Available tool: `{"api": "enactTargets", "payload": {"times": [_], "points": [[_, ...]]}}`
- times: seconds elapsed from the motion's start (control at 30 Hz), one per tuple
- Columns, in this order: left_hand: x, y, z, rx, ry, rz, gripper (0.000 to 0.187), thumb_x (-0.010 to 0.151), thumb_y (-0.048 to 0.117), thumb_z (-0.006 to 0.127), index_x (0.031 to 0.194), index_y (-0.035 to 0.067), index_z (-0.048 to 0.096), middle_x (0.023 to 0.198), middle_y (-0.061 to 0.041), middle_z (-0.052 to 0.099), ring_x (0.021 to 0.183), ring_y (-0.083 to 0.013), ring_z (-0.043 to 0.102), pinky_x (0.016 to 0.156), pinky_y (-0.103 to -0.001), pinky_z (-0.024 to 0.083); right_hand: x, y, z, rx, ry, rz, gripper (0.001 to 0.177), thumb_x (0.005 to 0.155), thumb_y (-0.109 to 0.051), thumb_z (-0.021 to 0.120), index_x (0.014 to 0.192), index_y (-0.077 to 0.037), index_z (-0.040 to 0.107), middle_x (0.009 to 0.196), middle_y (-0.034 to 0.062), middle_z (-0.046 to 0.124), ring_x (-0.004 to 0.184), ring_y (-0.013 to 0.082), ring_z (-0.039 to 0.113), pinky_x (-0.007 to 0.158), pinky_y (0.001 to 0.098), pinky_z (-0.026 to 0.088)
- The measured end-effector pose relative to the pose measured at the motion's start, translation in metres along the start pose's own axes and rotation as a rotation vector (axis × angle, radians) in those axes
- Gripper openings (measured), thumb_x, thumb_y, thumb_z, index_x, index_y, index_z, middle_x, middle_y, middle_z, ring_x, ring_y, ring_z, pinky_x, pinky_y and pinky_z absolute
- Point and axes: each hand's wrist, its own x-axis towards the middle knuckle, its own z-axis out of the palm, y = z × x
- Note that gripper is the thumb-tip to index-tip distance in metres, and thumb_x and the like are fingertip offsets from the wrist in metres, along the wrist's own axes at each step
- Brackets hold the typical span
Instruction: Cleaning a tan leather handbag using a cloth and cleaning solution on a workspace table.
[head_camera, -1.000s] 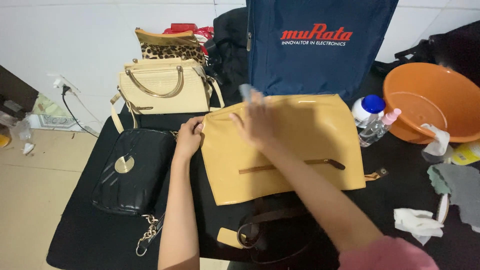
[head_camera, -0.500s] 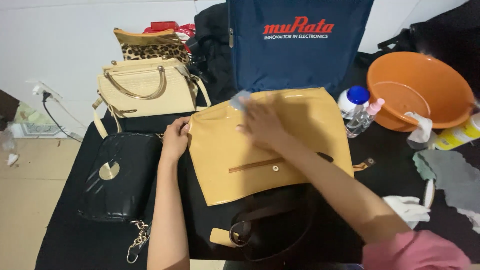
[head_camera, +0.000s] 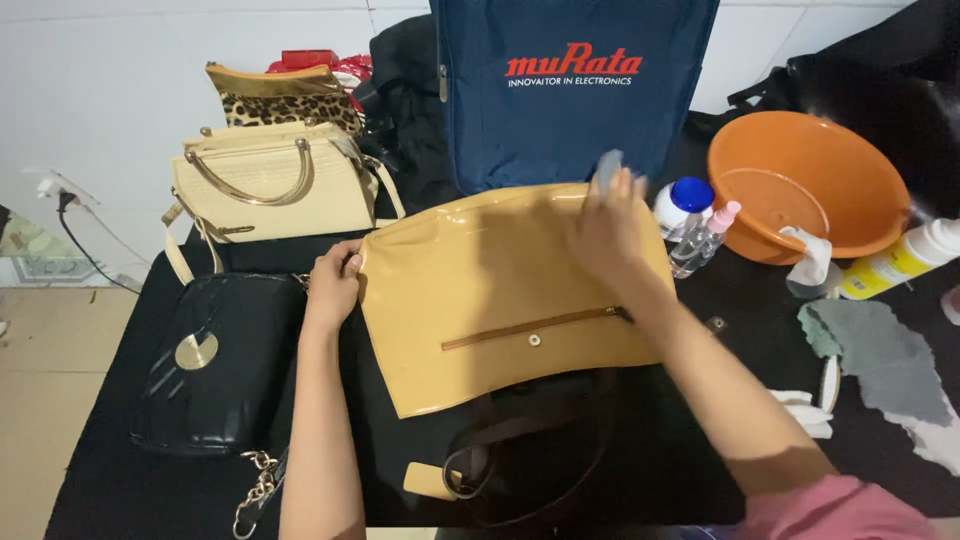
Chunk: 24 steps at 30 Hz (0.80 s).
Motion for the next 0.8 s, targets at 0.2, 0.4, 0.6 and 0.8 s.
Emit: {"api": "enactTargets", "payload": {"times": [0.2, 0.4, 0.6, 0.8], "points": [[-0.004, 0.015, 0.0, -0.023, 0.015, -0.034, 0.03, 0.108, 0.011, 0.052, 0.131, 0.006, 0.071, 0.115, -0.023, 0.073, 0.113, -0.0489, 0.065, 0.1, -0.056, 0.048, 0.008, -0.079, -0.013, 0.345, 0.428, -0.449, 0.063, 0.086, -0.03, 0.072, 0.135, 0.006, 0.058, 0.139, 0.0353, 0.051, 0.133, 0.0532, 0.05, 0.115, 0.0624, 0.033], [-0.01, 0.022, -0.007, -0.007, -0.003, -0.052, 0.03, 0.108, 0.012, 0.053, 0.132, 0.005, 0.071, 0.117, -0.026, 0.072, 0.114, -0.0506, 0.064, 0.1, -0.059, 0.049, -0.036, -0.066, -0.033, 0.379, -0.097, -0.494, 0.059, 0.102, -0.042, 0.049, 0.137, 0.005, 0.059, 0.163, 0.0266, 0.035, 0.154, 0.0373, 0.03, 0.129, 0.0481, 0.019], [-0.01, 0.02, -0.003, 0.016, 0.001, -0.089, 0.031, 0.108, 0.013, 0.054, 0.133, 0.01, 0.071, 0.115, -0.027, 0.07, 0.116, -0.0518, 0.063, 0.102, -0.059, 0.049, -0.049, -0.014, -0.073, 0.17, -0.436, 0.113, 0.079, 0.106, -0.058, 0.033, 0.144, 0.01, 0.051, 0.167, 0.0352, 0.014, 0.158, 0.0447, 0.012, 0.129, 0.0493, 0.011], [-0.007, 0.024, -0.006, 0.022, 0.007, -0.076, 0.03, 0.107, 0.01, 0.053, 0.131, 0.007, 0.072, 0.116, -0.028, 0.071, 0.115, -0.0538, 0.063, 0.102, -0.058, 0.048, -0.005, -0.006, -0.041, 0.346, -0.056, 0.268, 0.096, 0.105, -0.07, 0.036, 0.145, 0.016, 0.045, 0.15, 0.0444, 0.038, 0.15, 0.0523, 0.026, 0.126, 0.0556, 0.017]]}}
